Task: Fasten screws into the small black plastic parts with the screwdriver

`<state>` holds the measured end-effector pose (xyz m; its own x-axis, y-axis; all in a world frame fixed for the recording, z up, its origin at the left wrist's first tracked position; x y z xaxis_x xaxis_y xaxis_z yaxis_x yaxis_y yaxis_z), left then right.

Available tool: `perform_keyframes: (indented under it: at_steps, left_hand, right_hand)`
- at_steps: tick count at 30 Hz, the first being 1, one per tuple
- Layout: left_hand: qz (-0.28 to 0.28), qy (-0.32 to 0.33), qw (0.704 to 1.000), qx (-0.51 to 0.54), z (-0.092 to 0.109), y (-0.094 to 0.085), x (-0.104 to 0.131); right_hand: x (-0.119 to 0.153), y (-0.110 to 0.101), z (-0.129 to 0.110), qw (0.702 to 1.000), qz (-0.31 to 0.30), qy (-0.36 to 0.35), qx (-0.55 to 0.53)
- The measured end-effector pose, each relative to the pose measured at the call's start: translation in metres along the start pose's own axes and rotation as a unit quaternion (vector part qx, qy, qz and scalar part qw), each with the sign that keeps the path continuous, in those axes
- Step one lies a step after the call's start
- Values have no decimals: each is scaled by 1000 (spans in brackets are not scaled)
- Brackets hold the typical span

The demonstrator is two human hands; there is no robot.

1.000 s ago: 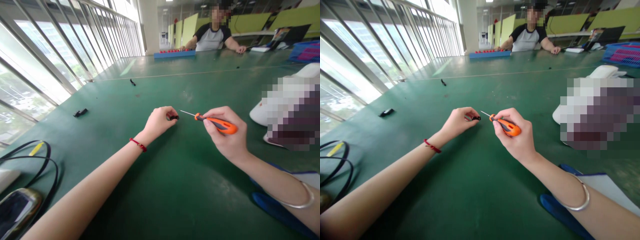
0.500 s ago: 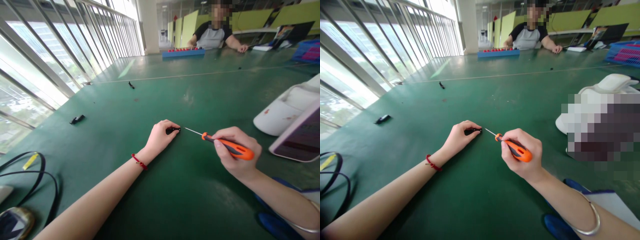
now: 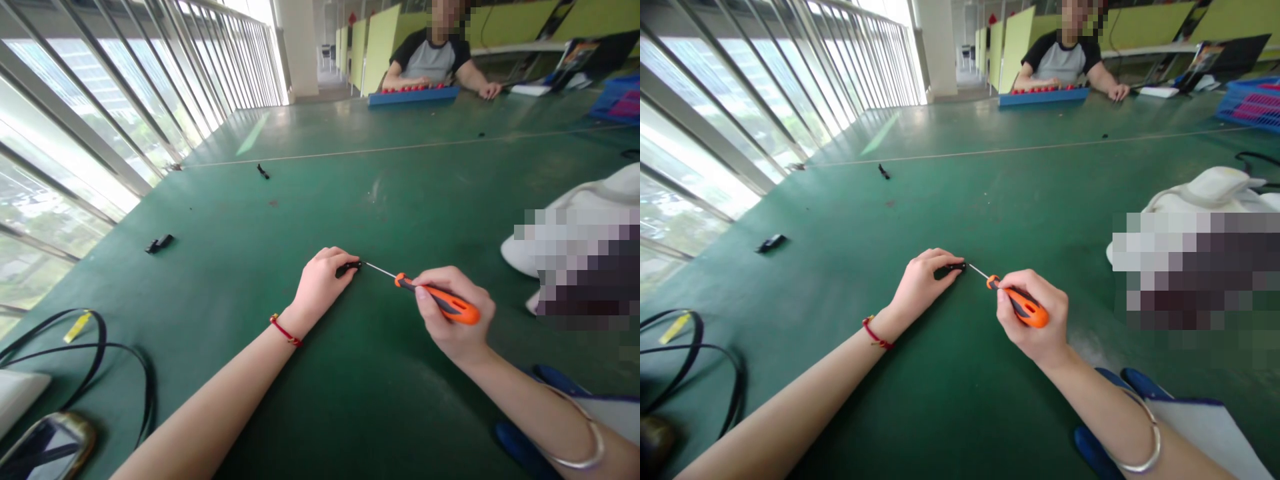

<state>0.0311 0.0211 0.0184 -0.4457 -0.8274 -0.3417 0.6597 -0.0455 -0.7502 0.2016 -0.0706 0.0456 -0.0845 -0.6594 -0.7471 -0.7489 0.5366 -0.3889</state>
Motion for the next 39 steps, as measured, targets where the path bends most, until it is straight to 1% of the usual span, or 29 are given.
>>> perform_keyframes:
  at_steps: [5,8,13,17,25,30,35,37,39]
  left_hand:
    - [14,-8,1000,-1,1,-3,0]
    - [14,-13,1000,9,-1,-3,0]
    - [9,-29,999,28,-2,-2,-1]
    - [4,-34,998,47,-3,-2,-1]
    - [-11,-29,998,54,-2,-2,-2]
    - [-9,-31,998,56,-3,-1,-1]
    - [0,-41,997,69,-6,-2,-2]
    - [1,-43,996,76,-6,-3,-3]
    - [-2,-43,996,80,-6,-3,-3]
  right_hand:
    - [0,1,-2,999,27,33,0]
    - [1,4,-7,999,30,39,-4]
    - [2,6,-12,1000,6,7,-21]
    - [4,4,-8,999,4,-5,-38]
    - [3,1,-4,1000,-5,16,-20]
    - [2,2,-3,1000,-11,21,-21]
    - [3,3,3,998,-25,32,-55]
    - [4,3,6,997,-20,50,-59]
    - [6,2,9,996,9,77,-54]
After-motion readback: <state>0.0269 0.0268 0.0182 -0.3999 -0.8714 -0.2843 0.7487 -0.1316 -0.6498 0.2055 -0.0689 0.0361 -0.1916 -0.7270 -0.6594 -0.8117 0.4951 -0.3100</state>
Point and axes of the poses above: each hand's wrist, its own x-axis away from the middle knuckle, its own y-axis out of the palm, z = x × y, the point moved 4 cm from there along -x, towards the middle knuckle, and after that the axes turned 2 degrees about -y, right-handed, at the moved point
